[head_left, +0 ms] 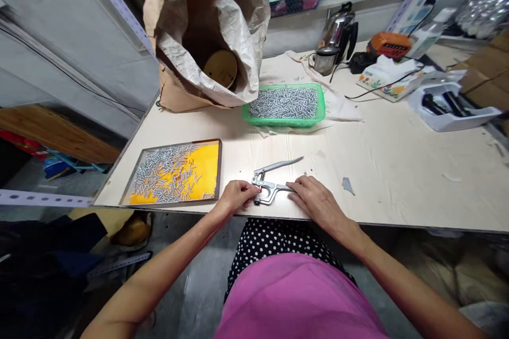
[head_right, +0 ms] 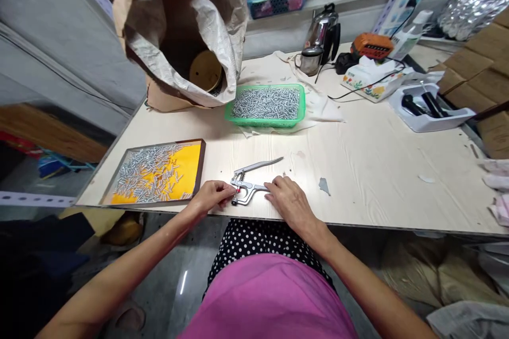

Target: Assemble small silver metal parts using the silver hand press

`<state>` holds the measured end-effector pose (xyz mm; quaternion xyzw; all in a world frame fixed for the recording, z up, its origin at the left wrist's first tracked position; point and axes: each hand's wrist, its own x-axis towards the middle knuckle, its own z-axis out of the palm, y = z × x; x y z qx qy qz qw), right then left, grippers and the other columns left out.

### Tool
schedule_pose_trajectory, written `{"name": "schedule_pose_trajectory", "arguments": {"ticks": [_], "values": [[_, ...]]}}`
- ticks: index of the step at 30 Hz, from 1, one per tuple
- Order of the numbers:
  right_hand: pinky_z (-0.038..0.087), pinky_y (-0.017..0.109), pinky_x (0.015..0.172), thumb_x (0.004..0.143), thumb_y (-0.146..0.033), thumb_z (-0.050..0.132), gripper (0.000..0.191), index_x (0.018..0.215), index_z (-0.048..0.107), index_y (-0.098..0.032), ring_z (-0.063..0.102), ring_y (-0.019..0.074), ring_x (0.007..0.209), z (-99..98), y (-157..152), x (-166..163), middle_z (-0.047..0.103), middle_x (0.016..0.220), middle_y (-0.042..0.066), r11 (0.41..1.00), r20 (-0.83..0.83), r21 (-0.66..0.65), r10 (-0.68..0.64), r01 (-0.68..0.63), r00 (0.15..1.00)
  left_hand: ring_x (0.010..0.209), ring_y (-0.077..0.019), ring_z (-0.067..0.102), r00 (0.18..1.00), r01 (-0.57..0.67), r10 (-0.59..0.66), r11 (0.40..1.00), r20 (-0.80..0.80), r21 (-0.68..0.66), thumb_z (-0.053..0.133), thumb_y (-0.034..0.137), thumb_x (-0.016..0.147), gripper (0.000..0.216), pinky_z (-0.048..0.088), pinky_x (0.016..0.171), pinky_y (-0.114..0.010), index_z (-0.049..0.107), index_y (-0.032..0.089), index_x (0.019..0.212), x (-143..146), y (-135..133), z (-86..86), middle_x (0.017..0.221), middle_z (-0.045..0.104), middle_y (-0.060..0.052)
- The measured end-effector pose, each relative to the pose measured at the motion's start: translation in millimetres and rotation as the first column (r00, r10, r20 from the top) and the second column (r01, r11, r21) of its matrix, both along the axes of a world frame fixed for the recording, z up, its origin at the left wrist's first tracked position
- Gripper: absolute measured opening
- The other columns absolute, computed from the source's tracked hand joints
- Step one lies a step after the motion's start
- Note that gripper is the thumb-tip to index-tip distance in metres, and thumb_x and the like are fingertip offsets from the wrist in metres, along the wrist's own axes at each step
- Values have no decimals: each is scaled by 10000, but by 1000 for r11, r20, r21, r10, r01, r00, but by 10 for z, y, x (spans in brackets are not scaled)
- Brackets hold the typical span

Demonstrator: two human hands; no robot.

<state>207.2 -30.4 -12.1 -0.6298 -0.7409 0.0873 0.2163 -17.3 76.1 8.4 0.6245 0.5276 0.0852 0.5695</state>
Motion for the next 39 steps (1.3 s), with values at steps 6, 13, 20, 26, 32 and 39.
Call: {"name": "schedule_pose_trajectory", "arguments": {"ticks": [6, 13, 20, 26, 32, 39], "values": [[461, 328, 717, 957, -165, 447, 255, 1048, 682, -210, 578, 215, 853, -75, -31, 16, 611, 902, 84, 998, -38, -8, -69, 69, 997, 430, -84, 435, 991, 79, -76, 997, -111, 24, 648, 511, 740, 385, 326, 435, -197, 596, 159, 592, 38, 47, 4, 474, 505, 32], [442, 296, 676, 978, -181, 425, 257, 1010, 680, -197, 576, 187, 810, -142, -29, 11, 597, 888, 76, 995, -40, -24, -95, 94, 995, 405, -97, 463, 957, 164, -136, 982, -255, 91, 614, 477, 778, 380, 308, 442, -204, 590, 169, 557, 57, 92, 9, 423, 520, 29], [410, 303, 636, 969, -130, 406, 265, 914, 660, -184, 547, 183, 759, -142, -24, -4, 588, 842, 67, 995, 38, 1, -104, 104, 994, 400, -97, 470, 955, 166, -162, 986, -247, -7, 638, 418, 762, 337, 333, 446, -207, 577, 168, 544, 60, 113, -9, 419, 519, 33], [370, 303, 626, 950, -101, 447, 225, 836, 626, -174, 531, 171, 738, -103, -24, -21, 564, 817, 50, 993, 129, 36, -120, 116, 984, 368, -78, 414, 979, 74, -101, 986, -176, -152, 660, 378, 753, 295, 322, 399, -205, 554, 165, 579, 80, 94, 34, 425, 475, 57], [326, 298, 606, 926, -71, 468, 213, 806, 613, -171, 508, 159, 702, -108, -35, -52, 569, 785, 36, 987, 151, 86, -149, 138, 977, 387, -73, 420, 968, 153, -192, 961, -160, -229, 703, 414, 722, 346, 319, 411, -206, 530, 158, 567, 102, 156, 83, 438, 474, 53], [370, 283, 646, 950, -192, 503, 134, 913, 631, -186, 542, 155, 756, -2, 49, 50, 588, 887, 44, 997, 39, -26, -72, 73, 997, 436, -81, 435, 959, 185, -224, 959, -175, -216, 701, 468, 695, 361, 348, 470, -219, 565, 146, 609, 82, 149, 86, 478, 517, 28]]}}
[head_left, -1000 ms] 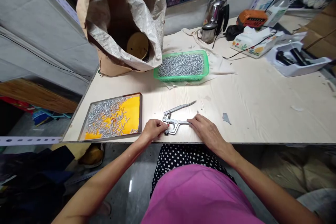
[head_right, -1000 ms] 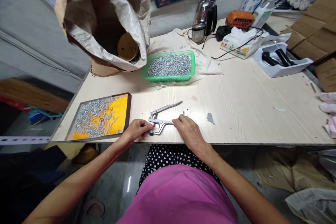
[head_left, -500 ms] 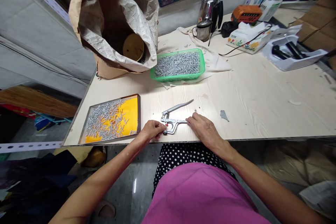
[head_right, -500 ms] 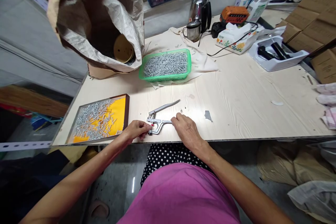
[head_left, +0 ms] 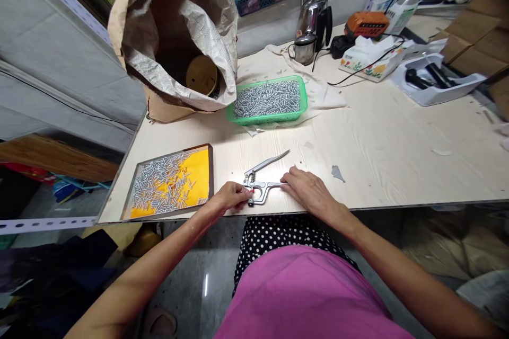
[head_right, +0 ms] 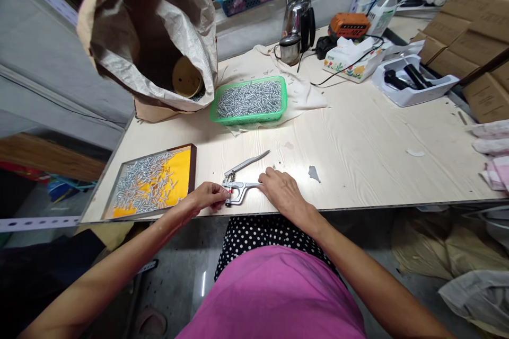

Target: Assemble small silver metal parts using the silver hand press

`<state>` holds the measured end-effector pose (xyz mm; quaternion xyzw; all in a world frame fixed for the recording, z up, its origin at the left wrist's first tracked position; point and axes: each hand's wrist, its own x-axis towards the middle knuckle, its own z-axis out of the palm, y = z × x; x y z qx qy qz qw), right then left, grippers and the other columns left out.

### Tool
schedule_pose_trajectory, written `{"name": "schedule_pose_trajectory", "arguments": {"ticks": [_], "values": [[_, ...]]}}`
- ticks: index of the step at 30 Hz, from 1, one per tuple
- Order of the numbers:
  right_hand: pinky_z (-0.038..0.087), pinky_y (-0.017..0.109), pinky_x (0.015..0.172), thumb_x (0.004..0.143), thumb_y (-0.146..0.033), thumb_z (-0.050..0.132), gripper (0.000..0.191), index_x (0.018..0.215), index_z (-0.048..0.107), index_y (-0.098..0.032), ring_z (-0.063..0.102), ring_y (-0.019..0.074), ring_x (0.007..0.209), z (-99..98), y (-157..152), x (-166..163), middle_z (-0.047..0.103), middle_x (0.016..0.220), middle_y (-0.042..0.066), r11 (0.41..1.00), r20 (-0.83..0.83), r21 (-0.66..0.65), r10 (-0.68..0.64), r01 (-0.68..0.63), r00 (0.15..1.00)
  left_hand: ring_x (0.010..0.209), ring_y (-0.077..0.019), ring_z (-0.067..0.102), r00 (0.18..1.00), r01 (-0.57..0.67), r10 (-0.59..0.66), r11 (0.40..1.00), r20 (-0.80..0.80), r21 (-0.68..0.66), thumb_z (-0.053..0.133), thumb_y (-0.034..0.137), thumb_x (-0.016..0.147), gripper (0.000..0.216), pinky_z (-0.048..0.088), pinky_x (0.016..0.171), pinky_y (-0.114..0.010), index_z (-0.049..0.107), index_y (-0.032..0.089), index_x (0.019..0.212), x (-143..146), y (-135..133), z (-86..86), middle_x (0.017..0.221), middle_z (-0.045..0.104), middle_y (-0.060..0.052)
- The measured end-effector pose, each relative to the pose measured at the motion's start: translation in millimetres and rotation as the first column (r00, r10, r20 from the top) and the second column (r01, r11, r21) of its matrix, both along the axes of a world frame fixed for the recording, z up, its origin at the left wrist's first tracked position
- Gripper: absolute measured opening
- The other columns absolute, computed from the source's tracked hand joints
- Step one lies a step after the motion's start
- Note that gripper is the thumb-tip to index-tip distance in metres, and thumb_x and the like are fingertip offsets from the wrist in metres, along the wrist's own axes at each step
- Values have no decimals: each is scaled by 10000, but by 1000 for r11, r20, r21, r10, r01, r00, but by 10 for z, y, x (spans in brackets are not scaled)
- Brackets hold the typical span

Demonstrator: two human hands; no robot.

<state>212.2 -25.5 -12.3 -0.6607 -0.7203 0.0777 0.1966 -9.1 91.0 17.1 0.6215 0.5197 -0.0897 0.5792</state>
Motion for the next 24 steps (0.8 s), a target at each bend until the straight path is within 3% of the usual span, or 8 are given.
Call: {"name": "schedule_pose_trajectory", "arguments": {"ticks": [3, 6, 12, 17, 24], "values": [[395, 288, 680, 955, -217, 501, 146, 1008, 633, -189, 554, 176, 849, 111, 185, 51, 584, 1017, 74, 1000, 1, -12, 14, -14, 1000, 440, -84, 419, 1000, 18, -18, 1000, 17, 26, 687, 506, 680, 387, 324, 469, -224, 560, 148, 603, -15, -11, -35, 479, 514, 23], [390, 312, 710, 938, -164, 496, 184, 1065, 628, -187, 532, 214, 930, 171, 420, 66, 573, 1113, 106, 999, 108, -16, 43, -41, 993, 442, -85, 398, 999, 34, -34, 998, 17, 51, 677, 531, 663, 402, 293, 464, -229, 546, 157, 595, -28, -26, -64, 480, 499, 26], [333, 341, 741, 961, -143, 419, 219, 967, 633, -188, 492, 240, 951, 114, 756, 129, 613, 1011, 102, 977, 258, -100, 210, -190, 943, 441, -72, 308, 989, 148, -145, 979, -30, 139, 610, 526, 710, 431, 198, 468, -236, 471, 173, 505, -2, -127, -14, 442, 405, 47], [325, 340, 753, 955, -121, 412, 228, 911, 630, -171, 489, 233, 926, 161, 822, 222, 624, 975, 108, 952, 298, -143, 302, -270, 906, 460, -62, 244, 965, 260, -243, 925, -95, 276, 561, 450, 751, 447, 160, 485, -248, 389, 176, 442, 58, -235, 70, 433, 307, 60], [355, 328, 768, 955, -147, 430, 206, 921, 633, -149, 505, 226, 931, 235, 718, 265, 621, 1015, 112, 943, 255, -194, 314, -270, 915, 464, -63, 231, 962, 271, -245, 905, -121, 327, 533, 453, 755, 455, 153, 488, -256, 344, 185, 439, 59, -268, 17, 441, 262, 60]]}}
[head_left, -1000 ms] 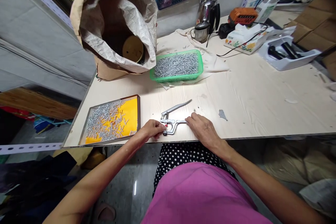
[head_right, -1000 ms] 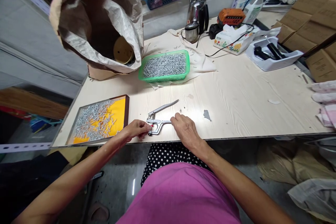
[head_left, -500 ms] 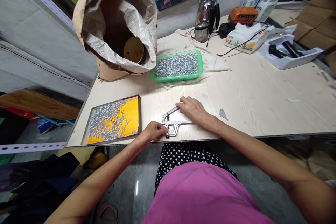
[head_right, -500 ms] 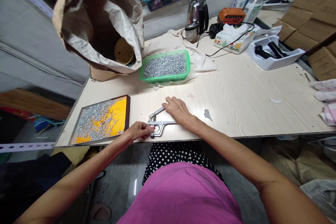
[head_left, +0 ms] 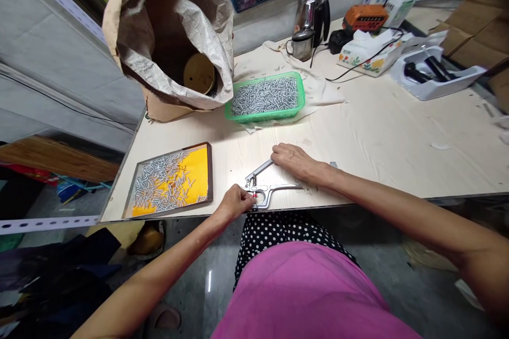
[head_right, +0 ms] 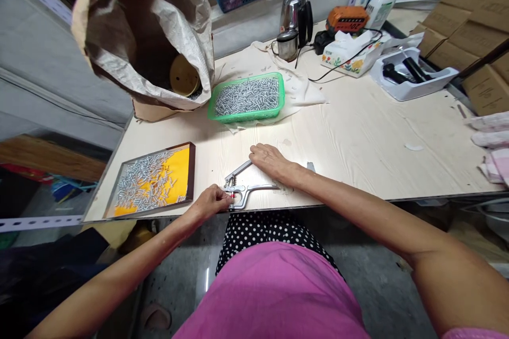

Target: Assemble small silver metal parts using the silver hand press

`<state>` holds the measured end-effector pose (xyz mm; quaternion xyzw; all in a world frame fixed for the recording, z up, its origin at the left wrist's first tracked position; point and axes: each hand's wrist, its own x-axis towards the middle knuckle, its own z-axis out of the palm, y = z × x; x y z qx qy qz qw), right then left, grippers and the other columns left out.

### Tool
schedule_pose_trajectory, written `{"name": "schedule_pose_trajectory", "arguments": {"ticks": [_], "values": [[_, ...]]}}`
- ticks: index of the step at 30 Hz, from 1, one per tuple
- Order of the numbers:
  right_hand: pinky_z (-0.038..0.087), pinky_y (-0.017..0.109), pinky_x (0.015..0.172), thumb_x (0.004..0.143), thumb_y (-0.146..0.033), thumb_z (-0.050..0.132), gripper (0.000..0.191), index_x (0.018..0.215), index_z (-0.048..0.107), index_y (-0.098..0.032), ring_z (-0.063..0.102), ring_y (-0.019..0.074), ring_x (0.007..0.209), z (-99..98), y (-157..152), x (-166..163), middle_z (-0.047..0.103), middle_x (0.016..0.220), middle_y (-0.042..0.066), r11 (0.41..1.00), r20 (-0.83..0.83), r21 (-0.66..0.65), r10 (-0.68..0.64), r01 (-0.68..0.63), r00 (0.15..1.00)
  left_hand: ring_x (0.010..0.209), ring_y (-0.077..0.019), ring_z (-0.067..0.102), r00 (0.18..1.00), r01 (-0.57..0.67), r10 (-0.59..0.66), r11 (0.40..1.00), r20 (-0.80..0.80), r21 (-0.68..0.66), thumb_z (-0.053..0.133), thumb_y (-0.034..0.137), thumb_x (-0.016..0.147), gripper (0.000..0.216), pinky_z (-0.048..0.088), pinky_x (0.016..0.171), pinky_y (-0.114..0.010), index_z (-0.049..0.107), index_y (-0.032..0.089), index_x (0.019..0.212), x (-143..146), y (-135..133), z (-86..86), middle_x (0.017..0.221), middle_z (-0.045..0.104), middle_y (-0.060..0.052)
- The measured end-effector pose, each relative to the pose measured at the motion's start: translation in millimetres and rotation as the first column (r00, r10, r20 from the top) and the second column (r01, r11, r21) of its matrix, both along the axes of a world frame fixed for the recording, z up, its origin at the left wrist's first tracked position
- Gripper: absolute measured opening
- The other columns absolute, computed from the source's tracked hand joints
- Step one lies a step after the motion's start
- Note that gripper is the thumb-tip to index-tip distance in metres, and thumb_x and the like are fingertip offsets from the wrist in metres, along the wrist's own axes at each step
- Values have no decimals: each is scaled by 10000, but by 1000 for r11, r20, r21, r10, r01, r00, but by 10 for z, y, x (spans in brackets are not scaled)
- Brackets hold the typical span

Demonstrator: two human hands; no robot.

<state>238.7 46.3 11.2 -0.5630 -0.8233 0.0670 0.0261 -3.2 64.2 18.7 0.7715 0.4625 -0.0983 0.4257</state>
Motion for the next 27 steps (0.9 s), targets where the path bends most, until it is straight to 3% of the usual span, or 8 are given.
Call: {"name": "schedule_pose_trajectory", "arguments": {"ticks": [2, 5, 8, 15, 27], "values": [[357, 338, 779, 943, -292, 518, 190, 948, 640, -146, 502, 240, 954, 0, -51, 26, 617, 1039, 114, 1000, -34, 2, -9, 9, 999, 466, -65, 226, 1000, -5, 5, 1000, 7, -9, 532, 464, 751, 455, 151, 485, -255, 345, 187, 442, -11, 1, -20, 444, 258, 60], [347, 377, 805, 843, -600, 590, 479, 1025, 636, -159, 486, 281, 968, -4, -124, 87, 618, 1039, 115, 999, -64, 30, 23, -21, 998, 466, -66, 221, 1000, -7, 7, 1000, 17, -24, 525, 484, 749, 459, 141, 482, -256, 343, 190, 447, -21, 4, -35, 448, 250, 60], [322, 425, 853, 753, -754, 564, 678, 1093, 612, -169, 468, 311, 993, -13, -179, 141, 616, 1058, 128, 997, -56, 42, 60, -58, 997, 467, -66, 218, 1000, -2, 2, 1000, 22, -24, 522, 491, 745, 459, 134, 481, -257, 342, 190, 449, -21, 6, -36, 452, 245, 60], [303, 453, 887, 639, -754, 661, 798, 1163, 564, -160, 463, 319, 1020, -44, -278, 144, 576, 1128, 140, 999, -62, 30, 24, -22, 998, 469, -65, 215, 999, -22, 24, 999, 46, -50, 531, 520, 743, 481, 133, 483, -255, 334, 193, 450, -22, -11, -35, 453, 251, 58], [301, 401, 842, 769, -566, 689, 516, 1060, 603, -149, 494, 295, 993, -18, -406, 49, 616, 1075, 123, 999, -67, 47, -3, 6, 998, 479, -72, 230, 1000, -21, 20, 999, -7, -39, 528, 503, 784, 489, 155, 505, -262, 345, 192, 455, -13, -32, 11, 456, 262, 62]]}}
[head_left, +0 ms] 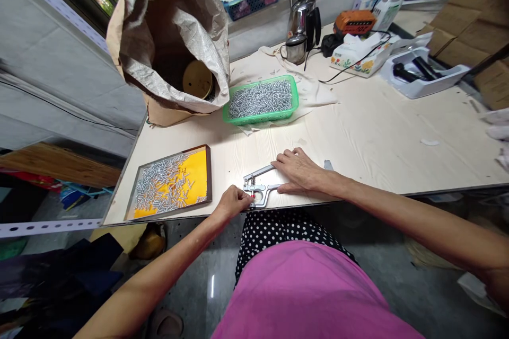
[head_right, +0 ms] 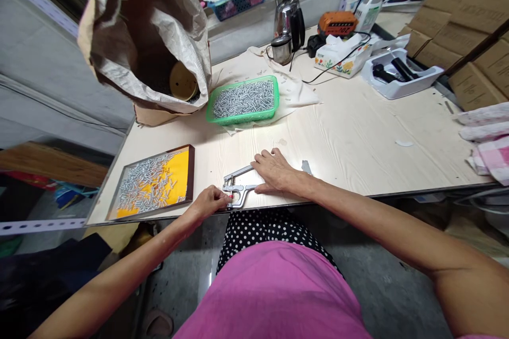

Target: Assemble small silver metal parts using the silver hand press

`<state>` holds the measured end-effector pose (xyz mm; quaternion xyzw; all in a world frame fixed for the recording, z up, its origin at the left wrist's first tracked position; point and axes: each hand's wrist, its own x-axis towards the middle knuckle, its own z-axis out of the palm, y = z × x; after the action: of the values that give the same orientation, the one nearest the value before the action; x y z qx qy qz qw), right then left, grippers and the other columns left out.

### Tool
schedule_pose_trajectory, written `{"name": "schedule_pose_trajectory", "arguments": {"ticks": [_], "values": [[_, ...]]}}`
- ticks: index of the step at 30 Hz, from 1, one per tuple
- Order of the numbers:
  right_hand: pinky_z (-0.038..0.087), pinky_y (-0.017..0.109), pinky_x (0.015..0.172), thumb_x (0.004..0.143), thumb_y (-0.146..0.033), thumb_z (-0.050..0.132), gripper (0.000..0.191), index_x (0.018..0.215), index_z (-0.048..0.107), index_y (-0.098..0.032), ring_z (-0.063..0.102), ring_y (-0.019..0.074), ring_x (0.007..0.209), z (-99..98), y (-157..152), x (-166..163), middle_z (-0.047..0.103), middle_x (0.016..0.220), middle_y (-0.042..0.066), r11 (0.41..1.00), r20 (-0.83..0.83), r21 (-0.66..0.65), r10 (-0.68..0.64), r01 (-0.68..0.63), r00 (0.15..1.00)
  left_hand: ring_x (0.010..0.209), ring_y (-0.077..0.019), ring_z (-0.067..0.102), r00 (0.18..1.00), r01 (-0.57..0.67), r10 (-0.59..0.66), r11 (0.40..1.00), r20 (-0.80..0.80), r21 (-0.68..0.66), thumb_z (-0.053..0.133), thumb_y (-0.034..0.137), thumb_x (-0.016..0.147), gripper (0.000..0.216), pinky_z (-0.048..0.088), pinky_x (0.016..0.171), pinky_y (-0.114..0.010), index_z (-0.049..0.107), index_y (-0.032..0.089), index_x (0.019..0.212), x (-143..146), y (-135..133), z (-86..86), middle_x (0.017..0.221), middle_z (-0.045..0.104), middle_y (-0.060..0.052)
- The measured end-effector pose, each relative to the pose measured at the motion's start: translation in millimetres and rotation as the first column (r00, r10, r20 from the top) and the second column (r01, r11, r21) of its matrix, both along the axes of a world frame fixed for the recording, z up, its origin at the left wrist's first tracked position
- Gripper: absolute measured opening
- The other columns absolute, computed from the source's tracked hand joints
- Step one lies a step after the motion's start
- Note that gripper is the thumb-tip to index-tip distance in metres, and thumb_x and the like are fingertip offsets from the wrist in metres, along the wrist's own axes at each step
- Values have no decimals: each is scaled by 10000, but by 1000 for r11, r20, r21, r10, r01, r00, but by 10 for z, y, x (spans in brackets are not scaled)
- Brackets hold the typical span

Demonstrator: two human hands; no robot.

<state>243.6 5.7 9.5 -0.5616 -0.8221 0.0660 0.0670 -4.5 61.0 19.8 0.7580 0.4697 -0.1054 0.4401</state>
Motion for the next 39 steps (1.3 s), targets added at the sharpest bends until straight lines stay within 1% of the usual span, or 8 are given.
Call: {"name": "schedule_pose_trajectory", "arguments": {"ticks": [3, 6, 9, 14, 23, 28, 33, 39], "values": [[301, 392, 840, 797, -504, 692, 441, 1039, 610, -145, 502, 286, 991, 20, -41, -15, 621, 1065, 117, 1000, -15, -11, -9, 9, 1000, 532, -101, 378, 997, -52, 61, 984, -49, 171, 518, 442, 838, 430, 255, 534, -251, 478, 166, 511, -28, -83, 51, 527, 396, 35], [302, 388, 844, 817, -466, 686, 401, 1030, 609, -135, 504, 276, 990, 42, -72, -30, 618, 1054, 115, 1000, -31, -20, -11, 10, 999, 745, -162, 540, 996, -87, 76, 891, 41, 445, 515, 369, 887, 293, 411, 679, -274, 626, 142, 739, -42, -185, 101, 794, 556, -35], [306, 390, 849, 822, -444, 685, 378, 1024, 606, -134, 506, 273, 985, 63, -91, -50, 616, 1057, 119, 1000, -42, -18, -11, 10, 999, 978, -222, 563, 990, 23, -100, 823, 104, 568, 574, 343, 888, 218, 470, 860, -352, 636, 155, 981, 45, -231, 117, 1034, 583, -94], [337, 407, 860, 824, -394, 690, 359, 1049, 600, -129, 515, 285, 1013, 77, -113, -87, 616, 1067, 130, 1000, -47, -23, -18, 17, 999, 1310, -305, 401, 928, 295, -374, 743, 7, 601, 689, 285, 809, 580, 380, 1071, -482, 459, 176, 1330, 385, -124, 29, 1423, 454, -151], [421, 395, 811, 720, -464, 777, 651, 1207, 557, -91, 528, 306, 1021, 104, -227, -43, 591, 1151, 164, 983, -6, -132, -128, 127, 992, 1137, -280, 496, 845, 509, -501, 645, -187, 570, 639, 322, 827, 651, 426, 980, -433, 382, 136, 1396, 631, 14, 35, 1261, 551, -140], [402, 379, 813, 811, -382, 723, 393, 1068, 628, -99, 553, 271, 972, 169, -210, -120, 633, 1042, 134, 990, 50, -121, -72, 77, 996, 1042, -276, 519, 831, 540, -498, 615, -247, 575, 652, 397, 846, 482, 458, 839, -377, 547, 138, 1239, 658, 25, 72, 1098, 605, -119], [360, 351, 779, 902, -289, 624, 185, 959, 652, -115, 561, 239, 933, 109, -85, -209, 649, 973, 108, 997, 63, -78, 1, 4, 998, 1010, -255, 529, 893, 444, -379, 658, -242, 608, 639, 413, 870, 276, 448, 759, -343, 641, 203, 1050, 582, 36, 30, 1002, 625, -74], [325, 330, 728, 950, -245, 546, 170, 889, 657, -131, 562, 209, 855, -17, -15, -248, 654, 891, 89, 999, 16, -37, 39, -38, 999, 986, -239, 529, 921, 388, -324, 699, -217, 602, 567, 437, 919, 263, 436, 727, -332, 674, 201, 962, 543, 29, 13, 958, 641, -67]]}}
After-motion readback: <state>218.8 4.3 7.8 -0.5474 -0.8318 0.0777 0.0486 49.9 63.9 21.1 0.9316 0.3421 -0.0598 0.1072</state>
